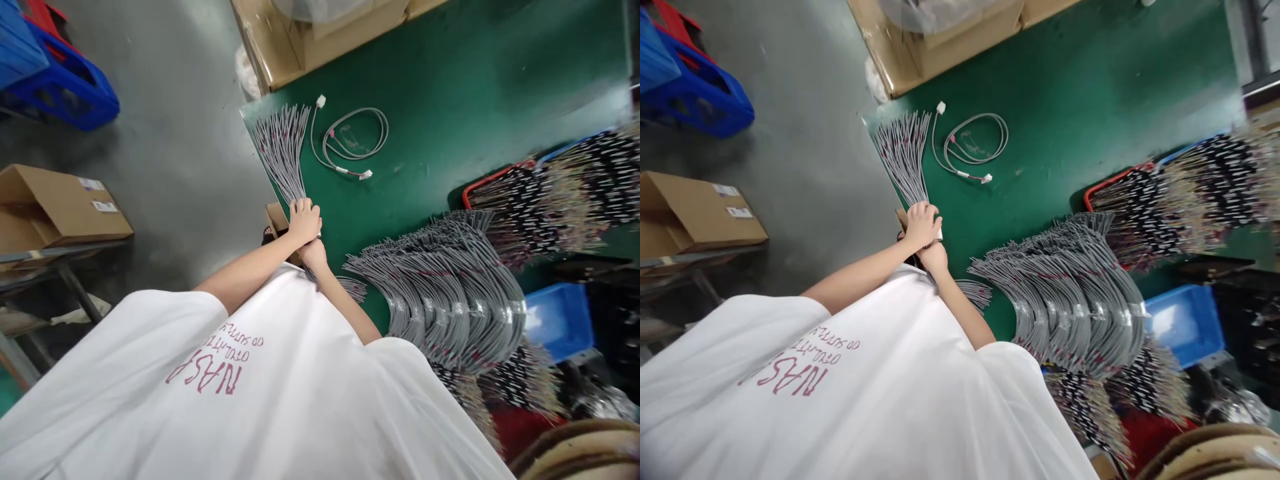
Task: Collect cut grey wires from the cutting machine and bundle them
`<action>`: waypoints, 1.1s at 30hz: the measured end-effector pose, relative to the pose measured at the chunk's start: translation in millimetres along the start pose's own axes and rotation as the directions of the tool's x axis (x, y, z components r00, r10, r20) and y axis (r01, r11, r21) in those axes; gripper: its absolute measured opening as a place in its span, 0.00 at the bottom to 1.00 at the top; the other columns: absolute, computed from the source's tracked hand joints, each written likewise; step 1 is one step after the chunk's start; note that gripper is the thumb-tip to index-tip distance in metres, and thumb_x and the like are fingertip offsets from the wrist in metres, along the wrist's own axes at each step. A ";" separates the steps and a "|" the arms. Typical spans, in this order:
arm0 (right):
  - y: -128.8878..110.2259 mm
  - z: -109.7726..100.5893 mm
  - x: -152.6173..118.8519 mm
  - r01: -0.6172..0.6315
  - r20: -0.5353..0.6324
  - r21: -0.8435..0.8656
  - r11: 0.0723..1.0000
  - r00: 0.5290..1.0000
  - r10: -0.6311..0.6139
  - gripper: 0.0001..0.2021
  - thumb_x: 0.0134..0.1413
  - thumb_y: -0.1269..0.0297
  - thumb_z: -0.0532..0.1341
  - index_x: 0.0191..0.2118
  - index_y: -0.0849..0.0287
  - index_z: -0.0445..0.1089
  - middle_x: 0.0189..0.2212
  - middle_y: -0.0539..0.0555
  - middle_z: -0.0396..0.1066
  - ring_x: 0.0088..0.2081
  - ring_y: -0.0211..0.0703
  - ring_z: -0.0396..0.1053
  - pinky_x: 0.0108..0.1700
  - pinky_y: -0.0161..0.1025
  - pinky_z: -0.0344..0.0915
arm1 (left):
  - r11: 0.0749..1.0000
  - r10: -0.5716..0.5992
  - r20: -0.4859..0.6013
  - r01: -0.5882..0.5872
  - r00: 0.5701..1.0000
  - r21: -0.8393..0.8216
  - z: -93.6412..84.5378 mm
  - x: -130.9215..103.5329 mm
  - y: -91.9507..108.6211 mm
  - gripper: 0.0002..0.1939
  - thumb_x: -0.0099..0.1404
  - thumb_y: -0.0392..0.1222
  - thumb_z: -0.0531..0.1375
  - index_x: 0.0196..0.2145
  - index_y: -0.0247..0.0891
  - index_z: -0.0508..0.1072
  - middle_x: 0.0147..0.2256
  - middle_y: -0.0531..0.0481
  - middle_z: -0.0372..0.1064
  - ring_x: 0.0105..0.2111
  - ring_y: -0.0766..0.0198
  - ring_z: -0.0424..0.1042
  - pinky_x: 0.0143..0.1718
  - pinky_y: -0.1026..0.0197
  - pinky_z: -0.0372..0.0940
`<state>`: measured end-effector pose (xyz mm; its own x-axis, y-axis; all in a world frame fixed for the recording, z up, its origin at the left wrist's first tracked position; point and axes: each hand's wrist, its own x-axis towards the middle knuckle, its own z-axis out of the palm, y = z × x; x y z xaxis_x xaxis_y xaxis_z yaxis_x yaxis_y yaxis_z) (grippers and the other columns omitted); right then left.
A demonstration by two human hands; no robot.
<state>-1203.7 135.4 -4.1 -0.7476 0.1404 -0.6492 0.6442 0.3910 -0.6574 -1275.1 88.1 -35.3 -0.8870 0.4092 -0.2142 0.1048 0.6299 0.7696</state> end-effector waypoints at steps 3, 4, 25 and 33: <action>7.8 -0.7 -3.3 -0.098 -0.027 0.038 0.994 0.995 0.099 0.08 0.50 0.62 0.62 0.26 0.61 0.70 0.18 0.53 0.70 0.24 0.42 0.70 0.25 0.33 0.61 | 0.923 -0.260 -0.037 0.237 0.965 -0.302 -17.4 -11.1 -20.7 0.10 0.68 0.45 0.53 0.42 0.40 0.69 0.47 0.42 0.65 0.55 0.53 0.60 0.62 0.46 0.52; 10.9 -0.3 -3.3 -0.140 -0.031 0.063 0.988 0.989 0.142 0.09 0.49 0.61 0.62 0.26 0.61 0.70 0.17 0.53 0.70 0.22 0.41 0.69 0.24 0.33 0.60 | 0.884 -0.317 -0.010 0.292 0.948 -0.366 -19.8 -16.0 -29.5 0.12 0.70 0.45 0.49 0.43 0.40 0.69 0.44 0.43 0.66 0.51 0.55 0.64 0.58 0.48 0.57; 15.0 -7.7 2.3 -0.216 -0.031 0.254 0.943 0.972 0.232 0.03 0.39 0.67 0.59 0.22 0.58 0.65 0.15 0.48 0.66 0.19 0.38 0.65 0.23 0.33 0.59 | 0.628 -0.153 0.261 0.298 0.953 -0.719 33.0 -13.7 -71.4 0.16 0.67 0.53 0.56 0.40 0.39 0.72 0.37 0.47 0.68 0.37 0.62 0.67 0.41 0.59 0.65; 11.0 -15.1 3.5 -0.249 0.025 0.276 0.928 0.967 0.252 0.03 0.41 0.67 0.58 0.21 0.58 0.64 0.15 0.48 0.65 0.20 0.37 0.64 0.25 0.34 0.61 | 0.773 -0.153 0.036 0.143 0.988 -0.618 -0.8 -25.0 -76.2 0.22 0.71 0.58 0.47 0.27 0.40 0.63 0.30 0.50 0.61 0.33 0.62 0.63 0.41 0.57 0.63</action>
<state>-1201.7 153.9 -7.8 -0.5567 0.2121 -0.8032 0.8289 0.0771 -0.5541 -1261.3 29.3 -88.1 -0.8756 0.3318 -0.3511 -0.3234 0.1373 0.9362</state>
